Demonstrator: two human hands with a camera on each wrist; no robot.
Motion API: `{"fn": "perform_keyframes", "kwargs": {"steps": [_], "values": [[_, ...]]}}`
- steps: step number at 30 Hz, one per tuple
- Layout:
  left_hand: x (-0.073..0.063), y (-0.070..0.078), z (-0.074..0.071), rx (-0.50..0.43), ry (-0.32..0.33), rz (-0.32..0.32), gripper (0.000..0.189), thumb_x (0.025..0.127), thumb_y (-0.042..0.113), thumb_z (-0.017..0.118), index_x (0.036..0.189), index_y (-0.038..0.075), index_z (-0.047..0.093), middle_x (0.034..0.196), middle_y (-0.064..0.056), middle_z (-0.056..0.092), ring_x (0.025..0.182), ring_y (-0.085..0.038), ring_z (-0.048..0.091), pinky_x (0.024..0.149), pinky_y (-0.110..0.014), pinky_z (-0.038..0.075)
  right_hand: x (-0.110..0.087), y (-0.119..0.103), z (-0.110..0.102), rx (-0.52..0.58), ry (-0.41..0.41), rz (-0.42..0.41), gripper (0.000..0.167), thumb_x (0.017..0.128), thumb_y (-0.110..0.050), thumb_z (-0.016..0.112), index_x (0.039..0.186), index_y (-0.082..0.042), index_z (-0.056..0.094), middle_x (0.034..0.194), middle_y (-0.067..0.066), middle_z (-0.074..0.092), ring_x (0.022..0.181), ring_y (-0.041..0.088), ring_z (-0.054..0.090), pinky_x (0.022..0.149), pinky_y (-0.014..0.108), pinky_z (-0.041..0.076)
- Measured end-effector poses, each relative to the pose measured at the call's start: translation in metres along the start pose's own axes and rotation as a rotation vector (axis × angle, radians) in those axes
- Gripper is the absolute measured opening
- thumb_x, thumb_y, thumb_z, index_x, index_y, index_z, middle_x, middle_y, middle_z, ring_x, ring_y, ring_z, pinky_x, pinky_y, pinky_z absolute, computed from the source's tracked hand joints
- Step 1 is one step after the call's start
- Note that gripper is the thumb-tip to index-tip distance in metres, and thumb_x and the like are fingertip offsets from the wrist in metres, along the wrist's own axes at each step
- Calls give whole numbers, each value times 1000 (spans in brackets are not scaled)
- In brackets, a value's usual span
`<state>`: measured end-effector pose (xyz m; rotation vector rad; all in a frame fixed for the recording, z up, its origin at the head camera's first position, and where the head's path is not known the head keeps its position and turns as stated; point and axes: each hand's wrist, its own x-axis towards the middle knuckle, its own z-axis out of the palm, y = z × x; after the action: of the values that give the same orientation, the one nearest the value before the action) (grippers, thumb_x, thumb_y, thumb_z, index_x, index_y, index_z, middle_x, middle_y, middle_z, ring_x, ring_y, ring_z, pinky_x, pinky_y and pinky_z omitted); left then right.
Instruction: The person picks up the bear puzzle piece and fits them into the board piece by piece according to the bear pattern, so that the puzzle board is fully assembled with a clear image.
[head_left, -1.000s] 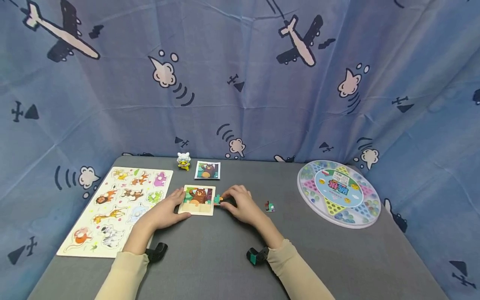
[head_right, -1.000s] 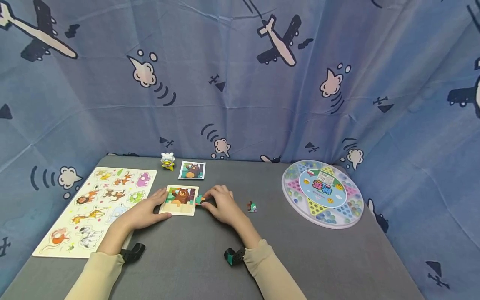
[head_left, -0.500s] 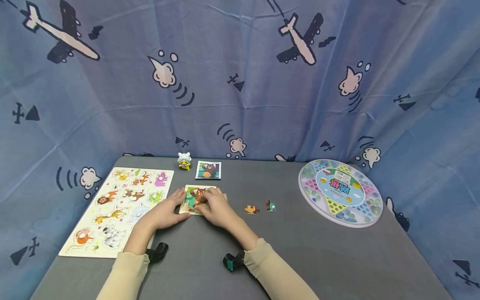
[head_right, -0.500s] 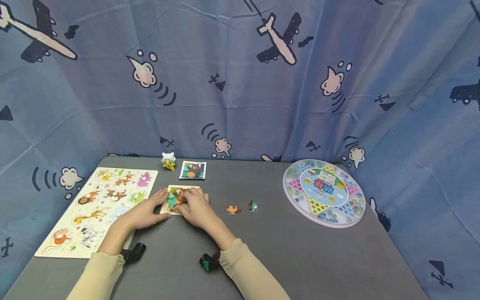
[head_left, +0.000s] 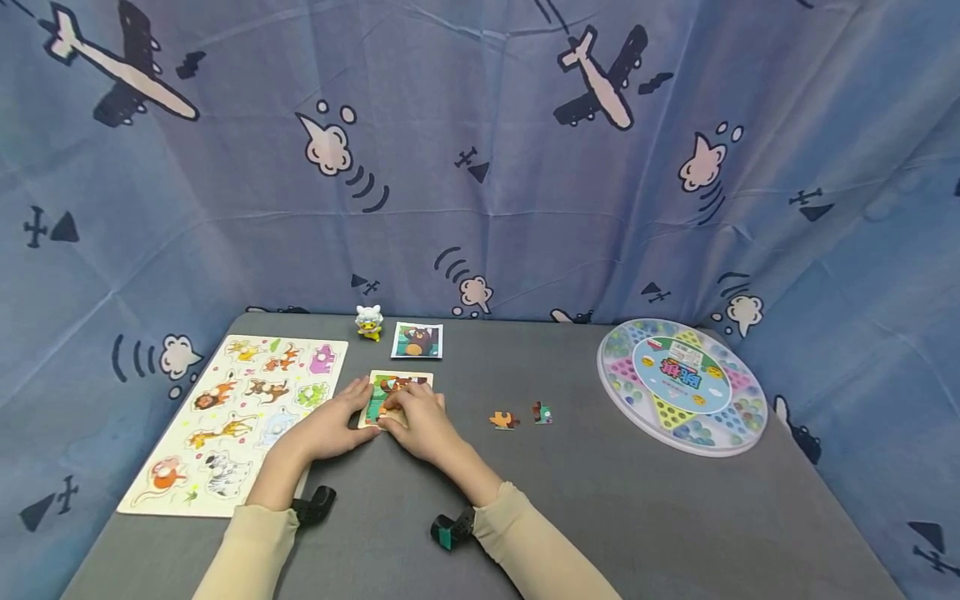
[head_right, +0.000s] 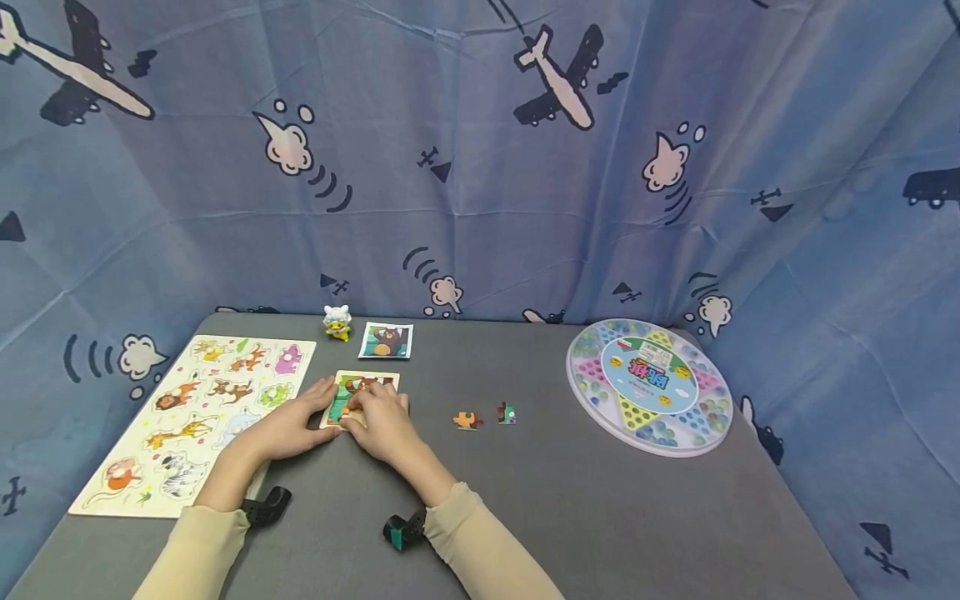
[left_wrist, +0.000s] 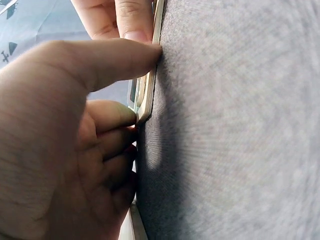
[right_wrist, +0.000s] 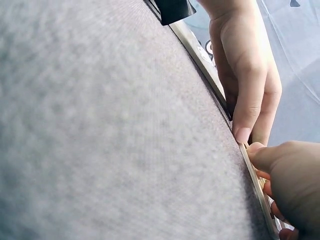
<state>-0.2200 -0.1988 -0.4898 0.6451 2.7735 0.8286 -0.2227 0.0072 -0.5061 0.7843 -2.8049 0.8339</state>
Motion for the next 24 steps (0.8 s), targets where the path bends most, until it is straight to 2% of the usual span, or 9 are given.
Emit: {"fn": "perform_keyframes", "kwargs": {"steps": [4, 7, 12, 24], "values": [[0, 0, 0, -25, -11, -11, 63, 106, 17, 57, 157, -14, 37, 170, -31, 25, 159, -50, 20, 127, -64, 23, 0, 2, 2, -22, 18, -16, 26, 99, -36, 77, 115, -16, 78, 113, 0, 70, 112, 19, 60, 87, 35, 39], [0, 0, 0, -30, -8, -26, 57, 110, 15, 50, 158, -12, 37, 171, -29, 25, 159, -48, 19, 127, -63, 23, -1, 2, 3, -26, 28, -25, 25, 99, -35, 77, 115, -16, 78, 112, -1, 70, 111, 18, 60, 86, 35, 39], [1, 1, 0, 17, 10, -17, 59, 111, 22, 54, 156, -13, 40, 169, -30, 29, 158, -49, 24, 126, -64, 26, -2, 2, 3, -19, 33, -28, 23, 99, -34, 77, 114, -16, 78, 111, -1, 69, 109, 19, 60, 86, 35, 39], [3, 2, 2, 50, 24, -24, 61, 110, 24, 57, 157, -12, 40, 168, -30, 30, 157, -48, 26, 125, -63, 29, -2, 3, 3, -38, 42, -44, 23, 99, -34, 77, 115, -18, 78, 112, 0, 69, 109, 20, 61, 85, 35, 39]]}}
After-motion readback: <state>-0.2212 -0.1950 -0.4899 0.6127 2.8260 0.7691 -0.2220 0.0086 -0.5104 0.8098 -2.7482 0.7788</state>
